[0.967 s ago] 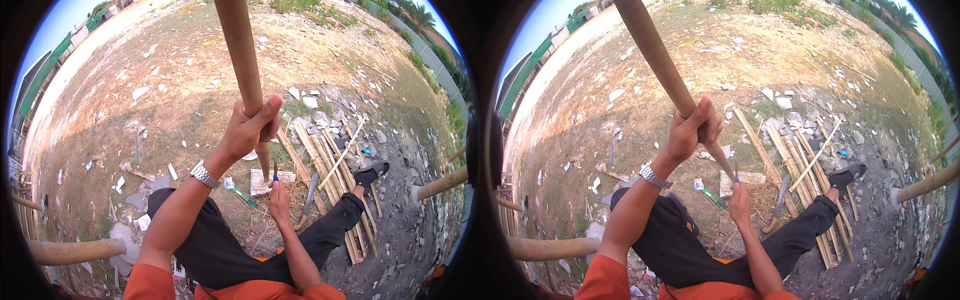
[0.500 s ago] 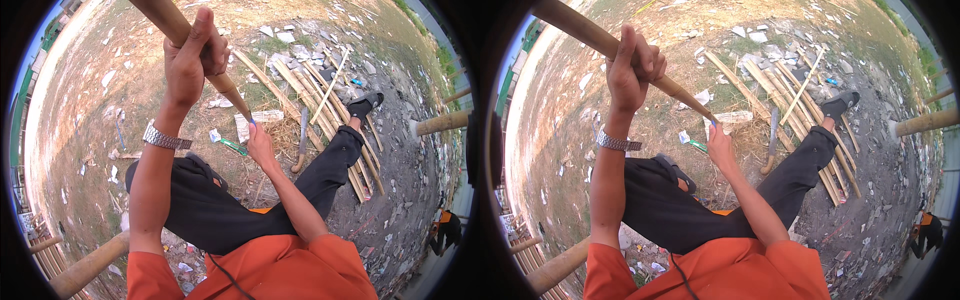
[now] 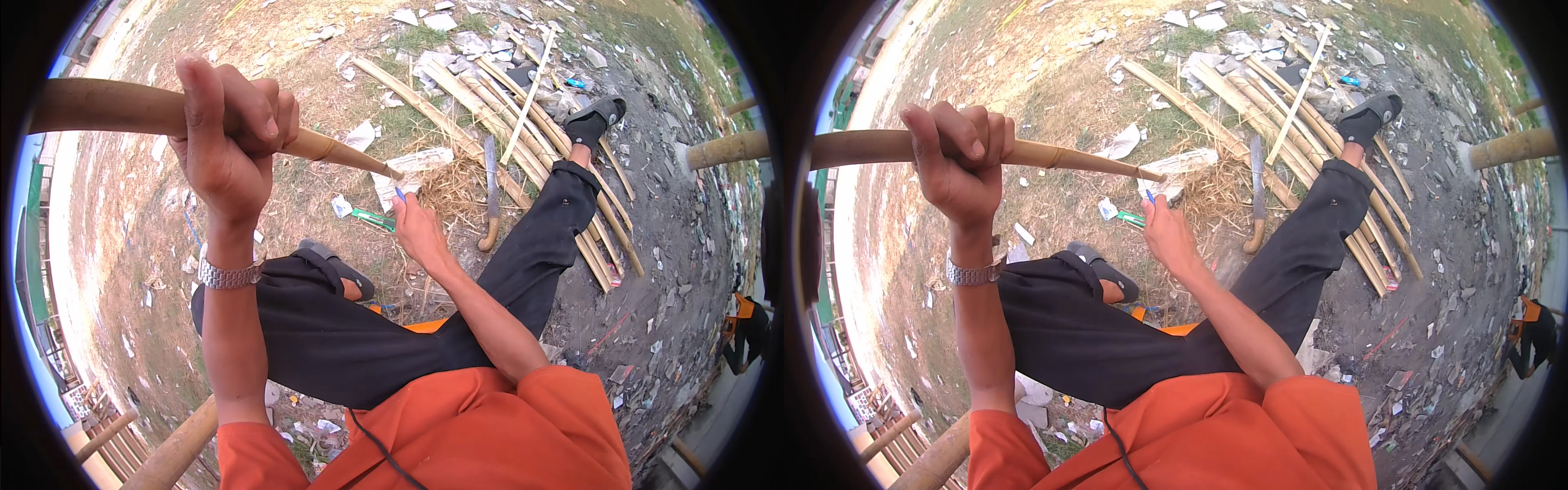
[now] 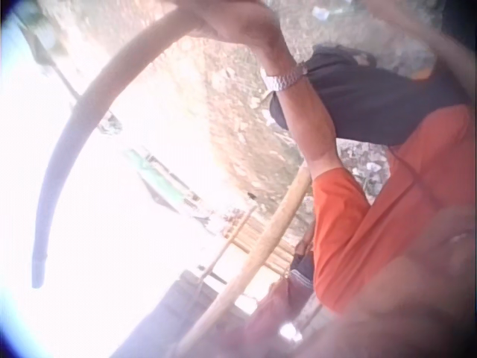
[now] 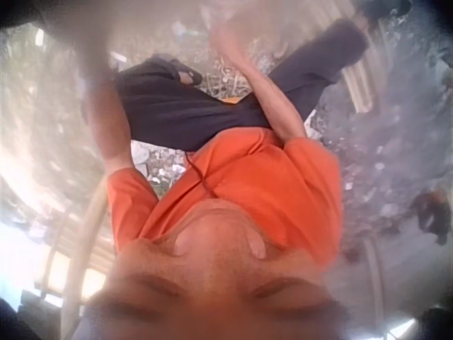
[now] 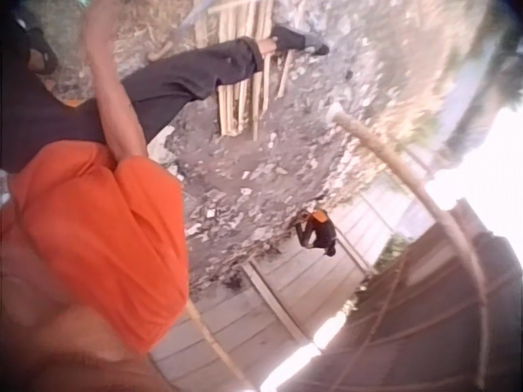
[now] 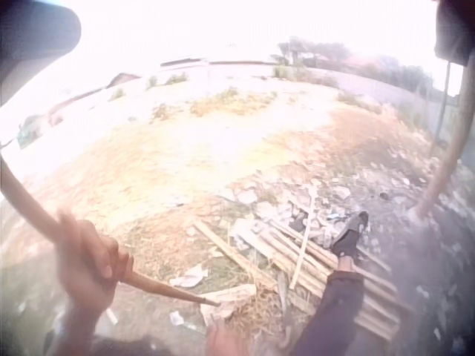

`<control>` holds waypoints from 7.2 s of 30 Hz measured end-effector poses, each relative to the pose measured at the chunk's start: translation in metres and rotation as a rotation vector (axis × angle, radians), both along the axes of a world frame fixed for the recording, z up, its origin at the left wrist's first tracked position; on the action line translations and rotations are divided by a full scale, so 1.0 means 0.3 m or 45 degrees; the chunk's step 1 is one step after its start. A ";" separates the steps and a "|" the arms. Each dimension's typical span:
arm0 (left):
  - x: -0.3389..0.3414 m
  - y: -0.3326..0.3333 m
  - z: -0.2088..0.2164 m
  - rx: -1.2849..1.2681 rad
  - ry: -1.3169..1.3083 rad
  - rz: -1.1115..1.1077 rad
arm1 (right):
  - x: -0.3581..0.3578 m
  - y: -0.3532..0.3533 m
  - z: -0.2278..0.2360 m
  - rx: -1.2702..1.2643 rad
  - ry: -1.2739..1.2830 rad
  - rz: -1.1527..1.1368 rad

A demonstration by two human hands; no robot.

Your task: The person sits on a low stool and uses a small knife to sharpen the end of a long bamboo stick. They rotate the stick and scrape the knife along its surface to create a pointed tip. After finishing, they place the sharpened stick on the ground and pick up a second bamboo stick to begin the same process.

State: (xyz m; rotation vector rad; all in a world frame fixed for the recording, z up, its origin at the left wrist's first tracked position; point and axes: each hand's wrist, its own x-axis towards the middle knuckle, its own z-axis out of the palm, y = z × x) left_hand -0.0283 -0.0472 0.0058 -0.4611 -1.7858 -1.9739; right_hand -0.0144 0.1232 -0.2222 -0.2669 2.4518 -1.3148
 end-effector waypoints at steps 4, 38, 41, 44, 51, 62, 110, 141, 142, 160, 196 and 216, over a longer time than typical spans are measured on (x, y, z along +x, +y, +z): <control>0.002 -0.003 -0.006 -0.030 0.009 -0.026 | 0.018 -0.006 0.128 -0.201 -0.058 0.054; 0.013 0.008 0.020 -0.048 -0.044 0.083 | -0.082 -0.025 -0.227 0.202 0.047 0.060; 0.024 0.008 0.007 -0.065 -0.096 0.107 | -0.073 -0.023 -0.170 0.092 0.016 0.082; 0.019 0.008 0.019 -0.049 -0.113 0.087 | -0.054 -0.037 -0.158 0.057 0.075 0.056; 0.021 0.013 0.008 0.014 -0.082 0.160 | -0.044 -0.037 -0.176 -0.060 0.052 0.051; 0.023 0.007 0.017 0.014 -0.085 0.174 | -0.023 -0.058 -0.155 -0.183 0.054 0.012; 0.066 -0.004 0.016 0.053 -0.087 0.205 | -0.039 -0.028 -0.274 -0.106 0.157 0.048; 0.027 0.030 -0.018 0.027 0.043 0.007 | -0.129 0.041 -0.342 0.359 -0.057 -0.010; 0.024 0.026 -0.019 0.023 0.050 0.010 | -0.139 0.044 -0.325 0.361 -0.066 0.011; 0.034 0.004 -0.022 -0.011 0.066 -0.042 | -0.080 0.025 -0.291 0.148 -0.104 -0.108; 0.029 0.027 -0.007 0.026 0.025 0.078 | -0.213 0.140 -0.349 0.625 0.009 0.005; 0.022 0.040 -0.021 0.050 0.044 0.092 | -0.064 0.128 0.054 0.128 -0.225 0.059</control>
